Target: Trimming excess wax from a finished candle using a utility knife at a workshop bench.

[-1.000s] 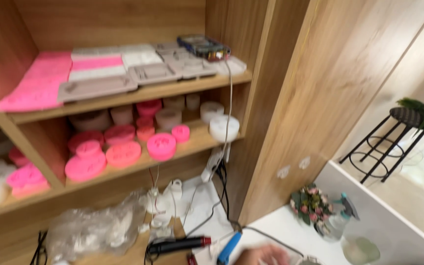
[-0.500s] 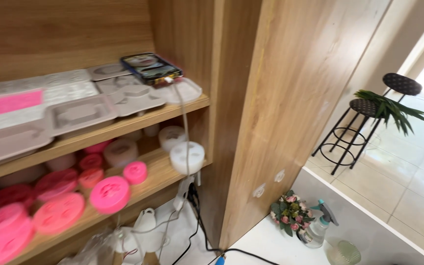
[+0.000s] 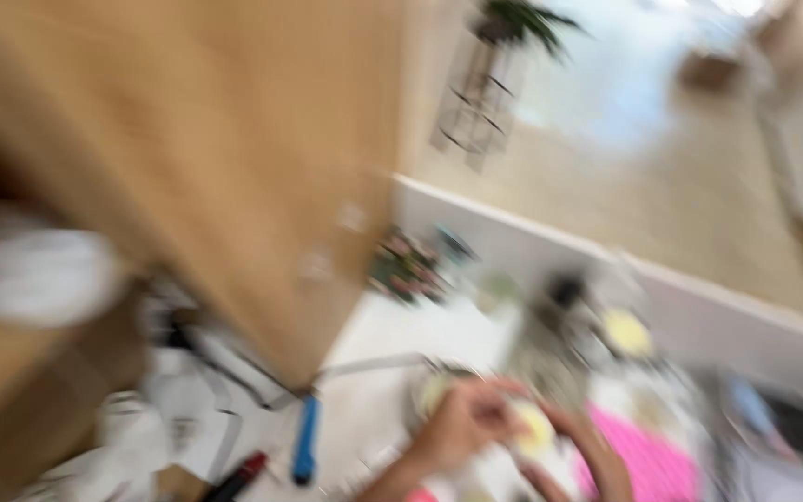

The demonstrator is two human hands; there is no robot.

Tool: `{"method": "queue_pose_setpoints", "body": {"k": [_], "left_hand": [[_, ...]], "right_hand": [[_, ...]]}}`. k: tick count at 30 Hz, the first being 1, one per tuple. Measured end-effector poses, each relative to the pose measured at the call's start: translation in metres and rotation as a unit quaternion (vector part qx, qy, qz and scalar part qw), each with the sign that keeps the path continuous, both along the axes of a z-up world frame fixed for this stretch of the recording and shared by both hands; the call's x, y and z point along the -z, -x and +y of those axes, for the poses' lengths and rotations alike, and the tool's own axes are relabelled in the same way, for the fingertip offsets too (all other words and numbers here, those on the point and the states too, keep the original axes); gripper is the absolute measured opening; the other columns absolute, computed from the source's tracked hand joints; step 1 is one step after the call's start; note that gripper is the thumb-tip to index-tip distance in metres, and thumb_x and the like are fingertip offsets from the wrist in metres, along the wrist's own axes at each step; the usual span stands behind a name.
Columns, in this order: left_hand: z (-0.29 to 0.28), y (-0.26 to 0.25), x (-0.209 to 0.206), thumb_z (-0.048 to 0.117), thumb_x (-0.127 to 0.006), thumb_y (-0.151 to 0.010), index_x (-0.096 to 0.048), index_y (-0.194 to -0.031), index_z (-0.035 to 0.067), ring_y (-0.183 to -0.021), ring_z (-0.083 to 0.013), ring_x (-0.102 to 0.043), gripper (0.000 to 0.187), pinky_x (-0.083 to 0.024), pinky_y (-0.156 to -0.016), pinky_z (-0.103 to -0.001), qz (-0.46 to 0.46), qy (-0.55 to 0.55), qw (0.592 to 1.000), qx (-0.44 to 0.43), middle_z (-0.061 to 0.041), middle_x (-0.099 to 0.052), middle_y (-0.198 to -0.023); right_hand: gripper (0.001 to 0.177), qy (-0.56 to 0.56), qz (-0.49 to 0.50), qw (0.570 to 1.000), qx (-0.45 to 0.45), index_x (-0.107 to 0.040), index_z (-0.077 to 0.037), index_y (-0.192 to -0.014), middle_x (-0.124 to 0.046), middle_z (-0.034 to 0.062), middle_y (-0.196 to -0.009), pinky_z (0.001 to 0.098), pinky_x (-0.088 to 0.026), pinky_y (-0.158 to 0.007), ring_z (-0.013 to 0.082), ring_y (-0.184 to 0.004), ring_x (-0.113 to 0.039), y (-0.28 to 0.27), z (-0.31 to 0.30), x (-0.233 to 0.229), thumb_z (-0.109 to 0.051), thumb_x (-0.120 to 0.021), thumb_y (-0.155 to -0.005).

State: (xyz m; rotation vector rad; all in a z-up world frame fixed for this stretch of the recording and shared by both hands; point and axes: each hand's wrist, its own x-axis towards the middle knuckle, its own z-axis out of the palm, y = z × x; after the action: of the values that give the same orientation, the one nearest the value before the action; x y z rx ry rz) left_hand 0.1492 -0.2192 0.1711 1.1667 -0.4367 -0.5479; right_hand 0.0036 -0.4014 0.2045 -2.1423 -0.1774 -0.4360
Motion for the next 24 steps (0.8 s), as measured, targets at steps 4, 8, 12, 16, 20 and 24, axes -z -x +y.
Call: {"method": "queue_pose_setpoints", "body": {"k": [4,8,12,16,20,24], "left_hand": [[-0.001,0.021,-0.06,0.013,-0.07,-0.097,-0.065,-0.132,-0.001,-0.101,-0.0134,-0.07,0.038,-0.059,-0.088,-0.03,0.075,0.065,0.989,0.11,-0.007,-0.074,-0.111],[0.004,0.041,-0.103,0.009,-0.071,-0.094,-0.064,-0.134,-0.007,-0.109,-0.0177,-0.072,0.043,-0.059,-0.097,-0.033,0.089,0.082,0.986,0.114,-0.013,-0.074,-0.119],[-0.004,0.071,-0.114,0.007,-0.073,-0.092,-0.065,-0.134,-0.007,-0.108,-0.017,-0.072,0.045,-0.059,-0.097,-0.032,0.059,0.035,0.992,0.104,-0.015,-0.075,-0.119],[-0.012,0.094,-0.12,0.006,-0.073,-0.093,-0.063,-0.136,-0.008,-0.112,-0.0171,-0.07,0.047,-0.058,-0.099,-0.032,0.065,0.087,0.986,0.128,-0.014,-0.073,-0.124],[-0.018,0.111,-0.131,0.005,-0.073,-0.094,-0.061,-0.138,-0.01,-0.112,-0.018,-0.069,0.048,-0.057,-0.1,-0.034,0.085,0.118,0.979,0.144,-0.015,-0.072,-0.126],[-0.025,0.123,-0.139,0.004,-0.073,-0.095,-0.06,-0.139,-0.011,-0.114,-0.0184,-0.069,0.048,-0.057,-0.101,-0.033,0.071,0.13,0.979,0.141,-0.016,-0.072,-0.126]], "right_hand": [[0.064,-0.023,0.051,0.995,0.084,-0.065,-0.006,-0.131,-0.072,0.01,-0.119,0.035,-0.047,-0.101,0.0196,-0.115,-0.066,-0.018,0.012,-0.082,-0.007,-0.086,-0.071],[0.065,-0.121,0.026,0.988,0.097,-0.059,-0.002,-0.137,-0.064,0.01,-0.132,0.0343,-0.042,-0.109,0.0201,-0.125,-0.058,0.016,0.008,-0.081,-0.004,-0.082,-0.076],[0.064,-0.134,-0.003,0.985,0.112,-0.058,0.0,-0.139,-0.063,0.0106,-0.135,0.035,-0.042,-0.111,0.0212,-0.127,-0.057,0.05,0.006,-0.09,-0.001,-0.08,-0.079],[0.066,-0.124,-0.025,0.986,0.109,-0.057,0.001,-0.141,-0.06,0.0133,-0.14,0.0366,-0.04,-0.115,0.0233,-0.133,-0.056,0.076,0.006,-0.106,0.003,-0.078,-0.079],[0.068,-0.118,-0.045,0.987,0.104,-0.055,0.003,-0.143,-0.058,0.0167,-0.141,0.0383,-0.039,-0.119,0.0254,-0.135,-0.055,0.096,0.003,-0.119,0.005,-0.076,-0.078],[0.069,-0.11,-0.057,0.986,0.115,-0.055,0.004,-0.143,-0.057,0.0189,-0.14,0.0395,-0.041,-0.119,0.0269,-0.135,-0.054,0.107,0.003,-0.142,0.005,-0.075,-0.077]]}}
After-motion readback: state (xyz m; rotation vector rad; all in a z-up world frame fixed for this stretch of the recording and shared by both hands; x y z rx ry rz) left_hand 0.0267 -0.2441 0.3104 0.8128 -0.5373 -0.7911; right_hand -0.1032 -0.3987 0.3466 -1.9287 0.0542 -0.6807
